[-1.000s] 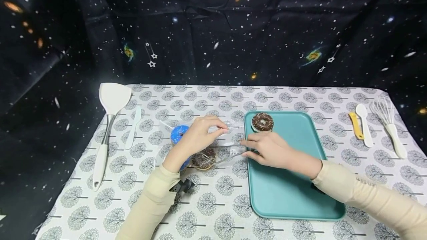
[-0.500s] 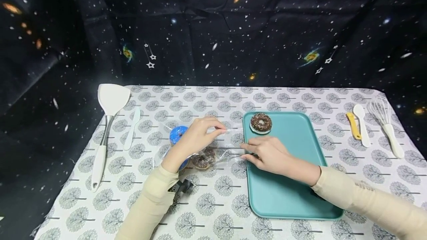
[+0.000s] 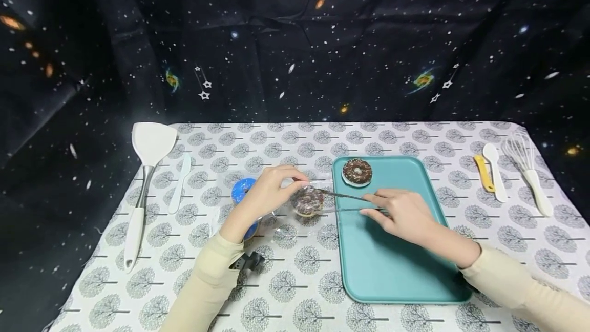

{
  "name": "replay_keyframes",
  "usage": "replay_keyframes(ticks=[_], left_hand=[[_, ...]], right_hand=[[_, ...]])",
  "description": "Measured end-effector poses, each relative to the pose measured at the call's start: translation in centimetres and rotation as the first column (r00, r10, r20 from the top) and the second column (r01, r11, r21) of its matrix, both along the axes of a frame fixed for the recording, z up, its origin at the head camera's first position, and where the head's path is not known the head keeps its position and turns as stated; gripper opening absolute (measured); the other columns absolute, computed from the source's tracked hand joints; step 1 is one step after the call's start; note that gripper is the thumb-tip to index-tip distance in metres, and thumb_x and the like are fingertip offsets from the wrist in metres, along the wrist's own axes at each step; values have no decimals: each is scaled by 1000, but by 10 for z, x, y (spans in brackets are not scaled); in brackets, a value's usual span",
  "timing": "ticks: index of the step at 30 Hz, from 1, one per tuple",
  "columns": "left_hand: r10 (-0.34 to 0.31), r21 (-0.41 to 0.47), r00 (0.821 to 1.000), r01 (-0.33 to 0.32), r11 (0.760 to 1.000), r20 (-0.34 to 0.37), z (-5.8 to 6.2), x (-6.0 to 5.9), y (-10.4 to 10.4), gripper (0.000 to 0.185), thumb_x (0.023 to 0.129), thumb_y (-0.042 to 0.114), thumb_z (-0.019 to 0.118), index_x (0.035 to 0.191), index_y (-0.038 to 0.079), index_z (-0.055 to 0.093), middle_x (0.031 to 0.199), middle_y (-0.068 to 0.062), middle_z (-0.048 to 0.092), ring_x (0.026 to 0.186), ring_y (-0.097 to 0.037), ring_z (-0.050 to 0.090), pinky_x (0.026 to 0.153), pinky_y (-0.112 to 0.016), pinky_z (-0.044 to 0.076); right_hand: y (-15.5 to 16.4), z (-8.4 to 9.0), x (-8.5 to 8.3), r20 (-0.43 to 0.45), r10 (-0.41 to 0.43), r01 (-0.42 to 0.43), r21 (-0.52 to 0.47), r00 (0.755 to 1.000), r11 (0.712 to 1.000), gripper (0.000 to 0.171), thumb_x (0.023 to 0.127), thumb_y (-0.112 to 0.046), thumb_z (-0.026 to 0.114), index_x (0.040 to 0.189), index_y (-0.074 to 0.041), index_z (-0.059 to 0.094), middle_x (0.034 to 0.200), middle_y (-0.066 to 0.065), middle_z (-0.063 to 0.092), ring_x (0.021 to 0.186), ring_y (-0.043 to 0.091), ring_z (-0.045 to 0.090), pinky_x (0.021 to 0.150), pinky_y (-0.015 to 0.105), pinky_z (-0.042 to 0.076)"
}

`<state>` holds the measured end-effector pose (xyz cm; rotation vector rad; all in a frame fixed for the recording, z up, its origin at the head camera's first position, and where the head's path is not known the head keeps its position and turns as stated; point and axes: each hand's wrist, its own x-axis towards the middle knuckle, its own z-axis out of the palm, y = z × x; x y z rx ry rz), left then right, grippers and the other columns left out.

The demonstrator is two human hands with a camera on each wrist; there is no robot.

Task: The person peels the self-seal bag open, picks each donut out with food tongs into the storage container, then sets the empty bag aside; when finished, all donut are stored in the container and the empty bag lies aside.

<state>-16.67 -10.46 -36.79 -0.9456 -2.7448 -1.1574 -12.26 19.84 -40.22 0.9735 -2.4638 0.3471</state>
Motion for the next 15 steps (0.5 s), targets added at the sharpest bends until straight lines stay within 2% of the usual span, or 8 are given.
replay_keyframes(ticks=[4, 10, 15], left_hand=[[0, 4, 1000, 0, 1000, -15, -1, -1, 0, 19, 91, 27, 61, 101, 15, 71, 99, 7, 68, 99, -11, 62, 93, -33, 48], [18, -4, 1000, -18, 1000, -2, 0, -1, 0, 17, 91, 29, 61, 100, 18, 71, 98, 9, 67, 99, -10, 61, 94, -32, 47], [26, 0, 1000, -26, 1000, 12, -1, -1, 1, 15, 91, 29, 61, 98, 20, 71, 97, 10, 67, 97, -8, 61, 93, -32, 47]], right_hand=[[24, 10, 6, -6, -57, 57, -24, 998, 998, 44, 86, -50, 58, 101, -11, 73, 75, -5, 63, 48, 1, 41, 39, 12, 24], [57, 20, 13, 8, -151, 151, -25, 989, 988, 43, 83, -47, 65, 102, -9, 72, 82, 0, 68, 48, 1, 41, 36, 13, 25], [84, 25, 16, 19, -254, 254, -3, 967, 967, 44, 79, -44, 69, 105, -8, 71, 92, 8, 70, 44, 1, 38, 33, 15, 21]])
